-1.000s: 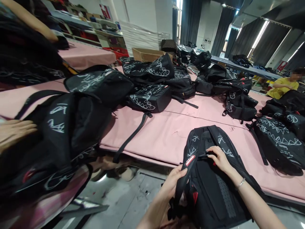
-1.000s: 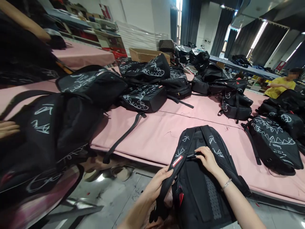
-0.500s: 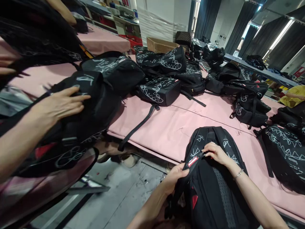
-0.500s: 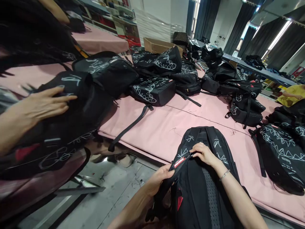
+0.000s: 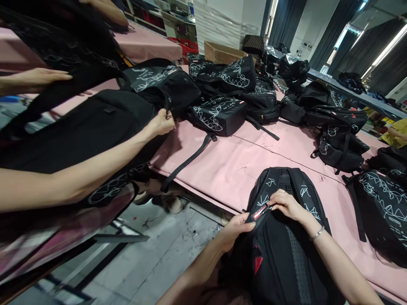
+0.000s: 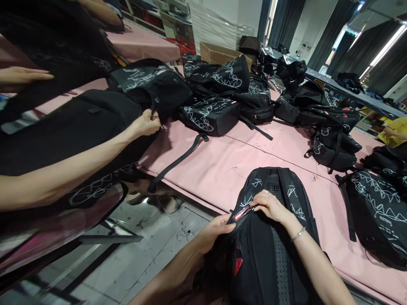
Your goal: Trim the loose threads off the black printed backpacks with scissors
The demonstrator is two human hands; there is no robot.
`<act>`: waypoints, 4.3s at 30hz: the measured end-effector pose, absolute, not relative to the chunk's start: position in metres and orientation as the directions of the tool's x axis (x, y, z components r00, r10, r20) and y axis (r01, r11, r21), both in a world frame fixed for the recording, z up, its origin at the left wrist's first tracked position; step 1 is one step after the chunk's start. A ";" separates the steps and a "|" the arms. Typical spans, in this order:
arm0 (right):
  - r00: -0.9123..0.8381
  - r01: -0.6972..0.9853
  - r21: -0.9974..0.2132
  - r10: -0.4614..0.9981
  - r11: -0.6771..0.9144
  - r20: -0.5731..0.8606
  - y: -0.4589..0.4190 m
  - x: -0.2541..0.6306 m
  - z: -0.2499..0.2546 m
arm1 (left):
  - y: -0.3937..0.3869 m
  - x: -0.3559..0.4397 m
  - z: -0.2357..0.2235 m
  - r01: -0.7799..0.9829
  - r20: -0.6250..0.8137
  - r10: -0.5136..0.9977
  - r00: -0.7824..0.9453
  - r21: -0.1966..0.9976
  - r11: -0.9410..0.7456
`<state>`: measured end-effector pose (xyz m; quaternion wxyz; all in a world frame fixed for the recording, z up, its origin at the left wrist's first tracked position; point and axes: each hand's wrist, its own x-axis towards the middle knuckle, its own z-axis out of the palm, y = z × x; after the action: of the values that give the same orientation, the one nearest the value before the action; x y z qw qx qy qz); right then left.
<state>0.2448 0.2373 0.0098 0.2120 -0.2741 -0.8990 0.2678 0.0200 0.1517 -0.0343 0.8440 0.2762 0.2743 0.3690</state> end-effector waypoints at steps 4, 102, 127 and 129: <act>-0.786 0.367 -0.577 0.575 0.730 0.227 0.234 0.237 0.017 | 0.152 0.020 -0.032 -0.458 -0.262 0.779 0.570 0.686 0.566; 0.004 0.744 -0.632 0.945 0.216 0.328 0.141 0.241 -0.011 | 0.150 0.074 -0.037 -0.560 -0.336 0.873 0.355 0.671 0.486; -0.198 0.592 -0.792 0.980 0.147 0.033 0.183 0.266 -0.012 | 0.156 0.049 -0.034 -0.384 -0.241 0.868 0.434 0.822 0.420; -0.274 0.576 -0.803 0.962 0.151 -0.016 0.193 0.271 -0.008 | 0.159 0.044 -0.036 -0.375 -0.215 0.863 0.458 0.833 0.406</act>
<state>0.2712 0.1932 -0.0076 0.2652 -0.5410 -0.7107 0.3632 0.0442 0.1592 -0.0357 0.7704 0.3681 0.3313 0.4016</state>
